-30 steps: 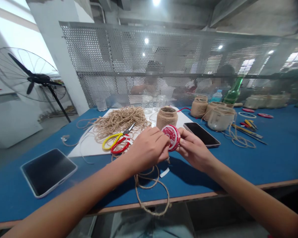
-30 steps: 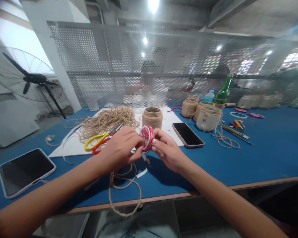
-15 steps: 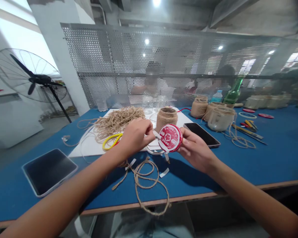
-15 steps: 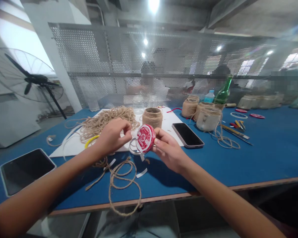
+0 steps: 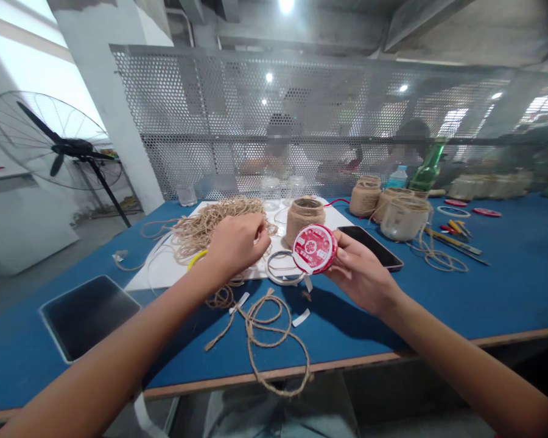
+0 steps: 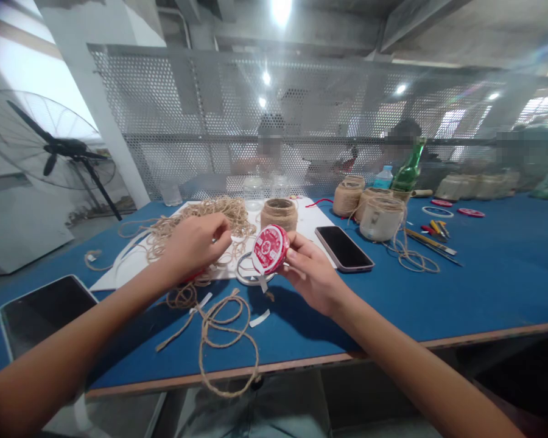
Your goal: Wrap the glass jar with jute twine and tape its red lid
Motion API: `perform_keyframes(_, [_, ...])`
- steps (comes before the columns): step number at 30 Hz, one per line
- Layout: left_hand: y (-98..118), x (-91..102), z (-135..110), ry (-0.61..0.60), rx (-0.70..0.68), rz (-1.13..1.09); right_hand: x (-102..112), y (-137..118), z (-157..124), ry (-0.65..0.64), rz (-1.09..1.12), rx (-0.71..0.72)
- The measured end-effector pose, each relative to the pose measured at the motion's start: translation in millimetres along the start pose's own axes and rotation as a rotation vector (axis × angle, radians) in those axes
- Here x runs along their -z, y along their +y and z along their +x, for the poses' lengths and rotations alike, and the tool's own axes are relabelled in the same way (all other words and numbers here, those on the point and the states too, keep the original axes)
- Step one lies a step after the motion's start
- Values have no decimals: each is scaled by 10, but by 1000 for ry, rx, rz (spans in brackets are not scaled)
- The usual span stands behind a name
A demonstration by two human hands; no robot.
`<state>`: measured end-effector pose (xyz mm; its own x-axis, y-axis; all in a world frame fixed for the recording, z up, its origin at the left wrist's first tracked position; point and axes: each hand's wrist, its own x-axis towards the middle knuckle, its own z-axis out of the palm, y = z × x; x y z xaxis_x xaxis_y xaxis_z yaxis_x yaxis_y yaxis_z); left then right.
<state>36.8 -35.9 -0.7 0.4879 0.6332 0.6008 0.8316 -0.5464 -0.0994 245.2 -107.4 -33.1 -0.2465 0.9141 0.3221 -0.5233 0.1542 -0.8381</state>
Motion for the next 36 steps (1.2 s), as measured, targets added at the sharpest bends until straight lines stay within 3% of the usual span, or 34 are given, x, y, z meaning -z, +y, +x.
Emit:
perform_keyframes(9, [236, 79, -133, 108, -248, -189, 12, 25, 25, 5, -41, 29])
perform_keyframes(14, [413, 88, -218, 75, -325, -308, 11, 35, 35, 23, -53, 52])
perform_keyframes(22, [421, 25, -251, 138, -426, -172, 4, 35, 45, 55, -65, 56])
perform_keyframes(25, [417, 41, -245, 99, -476, -135, 8, 29, 46, 76, -75, 66])
perform_keyframes(31, [399, 36, -234, 61, -404, -126, 9, 19, 45, 109, -122, 56])
perform_keyframes(36, [431, 72, -242, 8, -274, -344, -20, 8, 42, 95, -105, 58])
